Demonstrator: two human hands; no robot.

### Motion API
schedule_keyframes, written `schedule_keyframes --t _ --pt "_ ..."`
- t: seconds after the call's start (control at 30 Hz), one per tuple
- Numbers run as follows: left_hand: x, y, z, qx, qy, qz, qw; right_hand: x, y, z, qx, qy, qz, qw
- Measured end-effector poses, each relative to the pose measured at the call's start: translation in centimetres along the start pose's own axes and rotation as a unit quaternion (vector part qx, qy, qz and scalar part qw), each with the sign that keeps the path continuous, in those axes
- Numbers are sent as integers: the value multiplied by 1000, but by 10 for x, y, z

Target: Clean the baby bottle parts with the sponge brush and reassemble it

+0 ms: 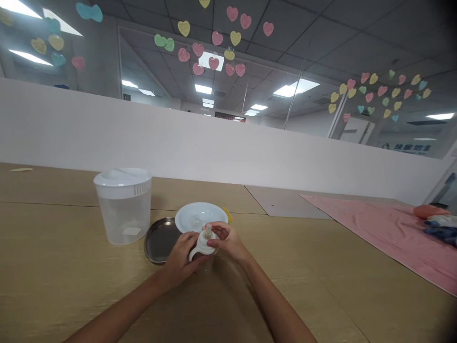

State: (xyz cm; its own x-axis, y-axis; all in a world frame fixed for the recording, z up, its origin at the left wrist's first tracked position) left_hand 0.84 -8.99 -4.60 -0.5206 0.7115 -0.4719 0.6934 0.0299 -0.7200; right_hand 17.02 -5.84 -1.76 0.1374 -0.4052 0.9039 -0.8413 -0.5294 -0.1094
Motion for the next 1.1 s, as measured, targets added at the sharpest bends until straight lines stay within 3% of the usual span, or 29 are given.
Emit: schedule_keyframes --t 0.27,0.47,0.7,0.93,1.1 --pt "9 3 -2 -49 -29 -6 998 -3 -4 -5 -44 -34 -25 998" --pt "14 7 1 -79 -31 -36 996 -11 -26 -5 -224 -36 10 974" --pt "13 5 0 -75 -23 -37 996 -6 1 -1 -93 -44 142 984" --pt "5 2 0 -54 -3 -32 998 -9 -27 -2 -206 -53 94 973" --pt "2 0 -1 -48 -7 -31 998 -12 -13 0 -66 -51 81 993"
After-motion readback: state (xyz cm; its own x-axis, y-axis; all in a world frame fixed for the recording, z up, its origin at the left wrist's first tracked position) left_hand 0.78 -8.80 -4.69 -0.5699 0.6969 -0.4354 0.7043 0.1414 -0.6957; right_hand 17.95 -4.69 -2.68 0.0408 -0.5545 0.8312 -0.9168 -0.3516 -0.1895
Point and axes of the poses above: each hand's wrist, its own z-axis away from the middle knuckle, its own y-axis out of the palm, x = y × z, the point moved 2 cm from there along -z, towards the middle knuckle, and after that the axes turned 11 degrees about x, right-handed, at the moved point
